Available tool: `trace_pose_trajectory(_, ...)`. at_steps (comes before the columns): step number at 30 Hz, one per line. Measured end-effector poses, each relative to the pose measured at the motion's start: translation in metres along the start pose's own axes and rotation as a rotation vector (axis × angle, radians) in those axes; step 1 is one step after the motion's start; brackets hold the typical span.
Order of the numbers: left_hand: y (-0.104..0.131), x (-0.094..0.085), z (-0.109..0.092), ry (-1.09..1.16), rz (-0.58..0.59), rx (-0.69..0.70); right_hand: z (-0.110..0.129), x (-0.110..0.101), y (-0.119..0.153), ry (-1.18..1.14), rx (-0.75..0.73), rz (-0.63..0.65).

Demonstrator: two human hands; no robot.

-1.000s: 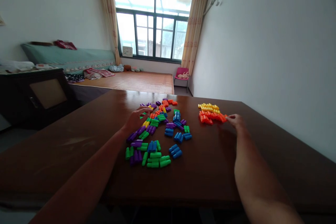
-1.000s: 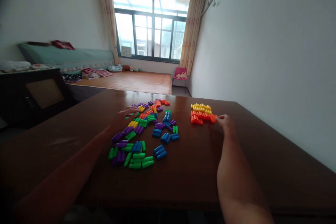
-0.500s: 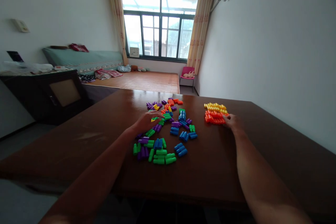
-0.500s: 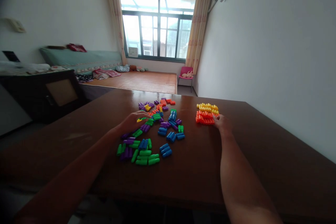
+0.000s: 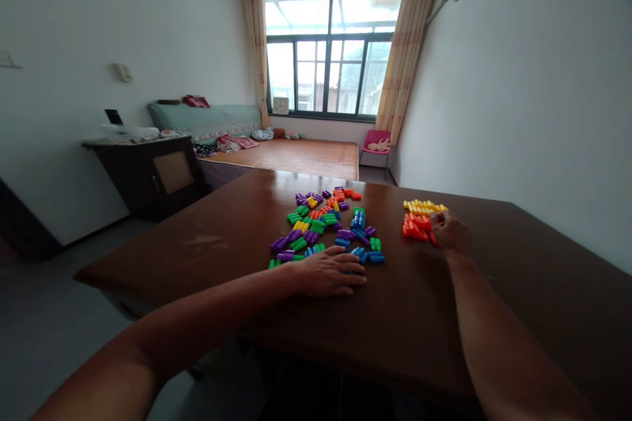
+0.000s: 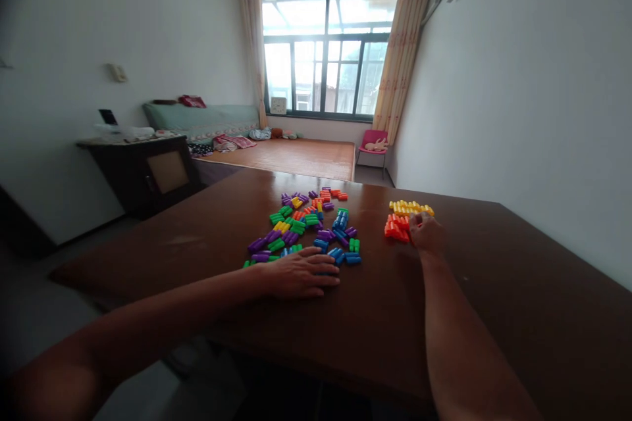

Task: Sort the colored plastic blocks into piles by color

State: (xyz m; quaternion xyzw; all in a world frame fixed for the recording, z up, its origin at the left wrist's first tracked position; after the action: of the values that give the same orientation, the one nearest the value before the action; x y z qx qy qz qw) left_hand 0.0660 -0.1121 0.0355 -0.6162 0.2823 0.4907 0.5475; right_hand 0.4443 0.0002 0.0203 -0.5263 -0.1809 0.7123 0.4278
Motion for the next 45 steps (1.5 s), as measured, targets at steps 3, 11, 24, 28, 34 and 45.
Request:
trace_pose_trajectory(3,-0.008,0.004,0.038,-0.159,-0.033,-0.092,0.005,0.000,0.002,-0.010,-0.027,0.014)
trace_pose_trajectory(11,0.049,-0.065,0.077,-0.193,-0.131,-0.541,0.012,-0.002,0.003,-0.088,-0.022,-0.046)
trace_pose_trajectory(24,0.103,-0.033,0.028,-0.056,0.087,-0.737,0.064,0.000,0.028,-0.205,-0.380,0.139)
trace_pose_trajectory(28,0.070,-0.014,0.041,-0.076,0.082,-0.800,0.091,0.006,0.052,-0.275,-0.507,0.403)
trace_pose_trajectory(34,0.038,-0.009,0.076,-0.132,-0.119,-0.657,0.096,0.018,0.063,-0.457,-0.330,0.484)
trace_pose_trajectory(45,0.080,0.006,0.144,0.044,-0.447,-0.822,0.086,0.027,0.061,-0.597,-0.064,0.501)
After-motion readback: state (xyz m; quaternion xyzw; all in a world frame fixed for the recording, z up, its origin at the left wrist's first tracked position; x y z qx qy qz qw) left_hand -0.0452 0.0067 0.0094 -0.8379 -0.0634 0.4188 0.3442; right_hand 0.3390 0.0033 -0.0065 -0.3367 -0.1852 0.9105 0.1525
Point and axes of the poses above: each hand's wrist, its own y-axis away from the middle knuckle, its own x-axis out of the palm, z = x × y, the point moved 1 cm from there along -y, towards the middle knuckle, and after that the axes turned 13 degrees about -z, right-handed, at the moved point
